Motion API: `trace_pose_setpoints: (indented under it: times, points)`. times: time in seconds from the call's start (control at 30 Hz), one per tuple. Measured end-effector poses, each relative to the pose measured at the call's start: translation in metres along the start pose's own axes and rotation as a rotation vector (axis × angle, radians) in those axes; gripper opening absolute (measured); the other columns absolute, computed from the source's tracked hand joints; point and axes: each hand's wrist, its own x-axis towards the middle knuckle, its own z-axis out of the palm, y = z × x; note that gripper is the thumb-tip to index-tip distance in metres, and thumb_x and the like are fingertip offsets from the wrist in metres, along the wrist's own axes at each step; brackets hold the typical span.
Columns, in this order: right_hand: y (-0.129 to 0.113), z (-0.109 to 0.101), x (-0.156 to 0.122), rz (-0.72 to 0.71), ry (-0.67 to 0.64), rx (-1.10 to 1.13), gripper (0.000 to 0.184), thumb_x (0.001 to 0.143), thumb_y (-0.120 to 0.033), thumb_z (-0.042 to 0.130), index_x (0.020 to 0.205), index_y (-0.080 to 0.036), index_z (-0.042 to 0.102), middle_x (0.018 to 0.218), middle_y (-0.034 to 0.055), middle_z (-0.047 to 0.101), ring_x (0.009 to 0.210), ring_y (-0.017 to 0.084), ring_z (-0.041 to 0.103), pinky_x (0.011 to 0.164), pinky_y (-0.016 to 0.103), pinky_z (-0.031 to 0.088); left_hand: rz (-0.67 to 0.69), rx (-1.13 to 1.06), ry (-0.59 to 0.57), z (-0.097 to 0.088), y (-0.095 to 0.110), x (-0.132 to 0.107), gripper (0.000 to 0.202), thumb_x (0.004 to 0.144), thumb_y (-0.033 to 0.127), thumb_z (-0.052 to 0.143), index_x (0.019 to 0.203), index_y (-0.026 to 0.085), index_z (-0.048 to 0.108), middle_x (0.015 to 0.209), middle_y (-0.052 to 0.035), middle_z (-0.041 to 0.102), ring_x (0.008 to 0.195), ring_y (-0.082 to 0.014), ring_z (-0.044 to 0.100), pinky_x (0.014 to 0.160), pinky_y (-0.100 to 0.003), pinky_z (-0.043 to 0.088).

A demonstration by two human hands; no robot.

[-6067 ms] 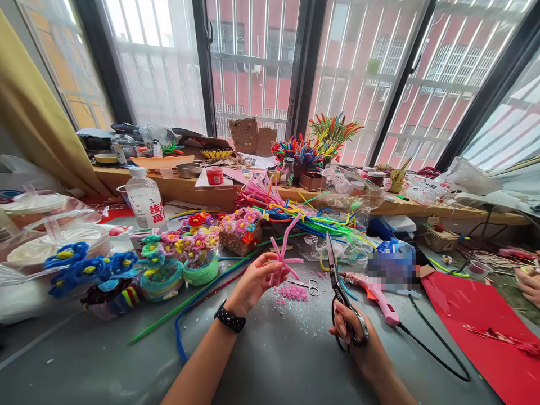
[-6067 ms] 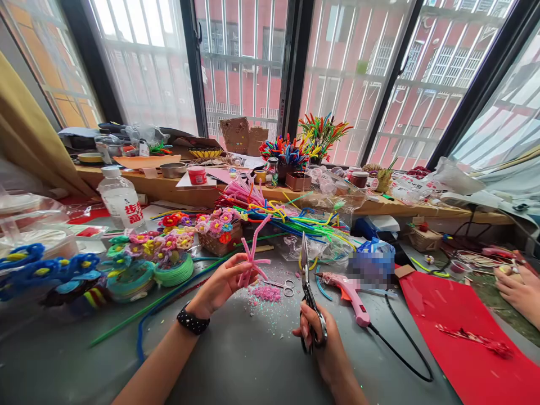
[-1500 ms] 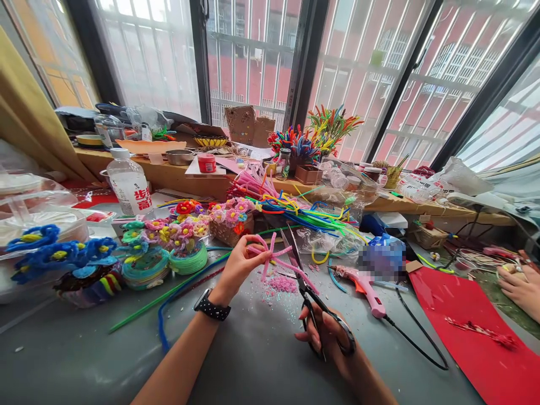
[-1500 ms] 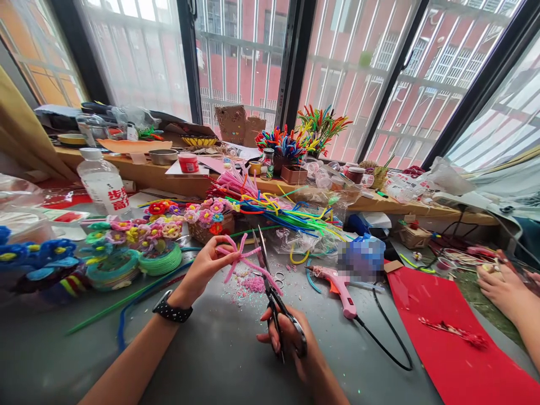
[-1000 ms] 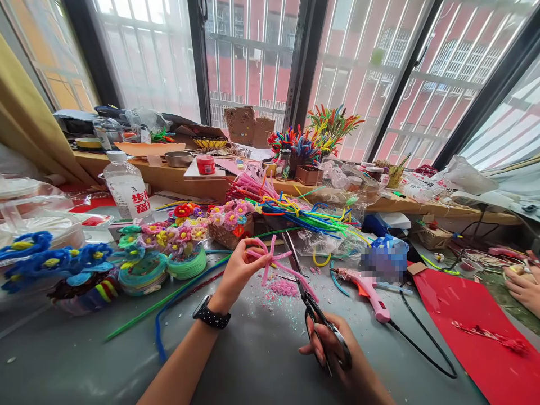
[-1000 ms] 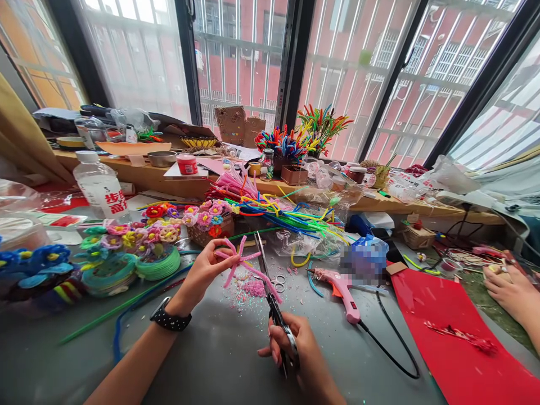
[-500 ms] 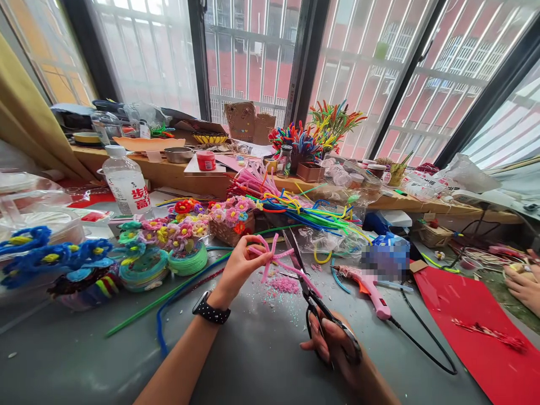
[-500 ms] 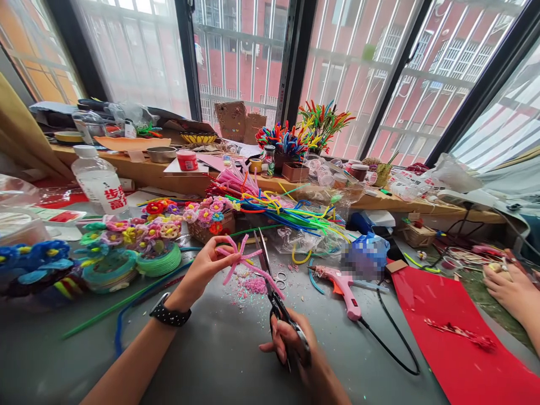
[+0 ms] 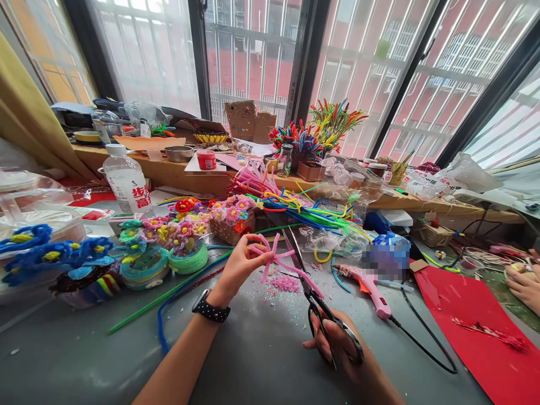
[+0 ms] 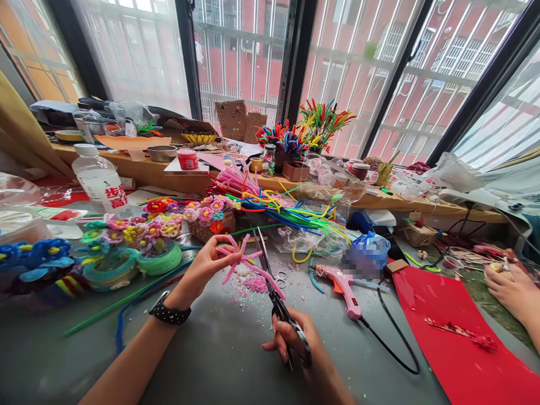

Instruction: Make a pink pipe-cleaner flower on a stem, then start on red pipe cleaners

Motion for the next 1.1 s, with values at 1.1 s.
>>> trace_pose_setpoints:
  times: [1.1]
  points:
    - [0.004, -0.004, -0.002, -0.028, -0.092, 0.080, 0.053, 0.062, -0.062, 0.051, 0.082, -0.014, 0.056, 0.054, -0.0036, 0.037, 0.049, 0.008, 0.032, 0.071, 0.035, 0.043, 0.000, -0.040, -0.013, 0.003, -0.002, 0.000, 0.041, 0.059, 0.023, 0.068, 0.089, 0.018, 0.040, 0.064, 0.0060, 0.055, 0.058, -0.0071, 0.055, 0.058, -0.018, 0.042]
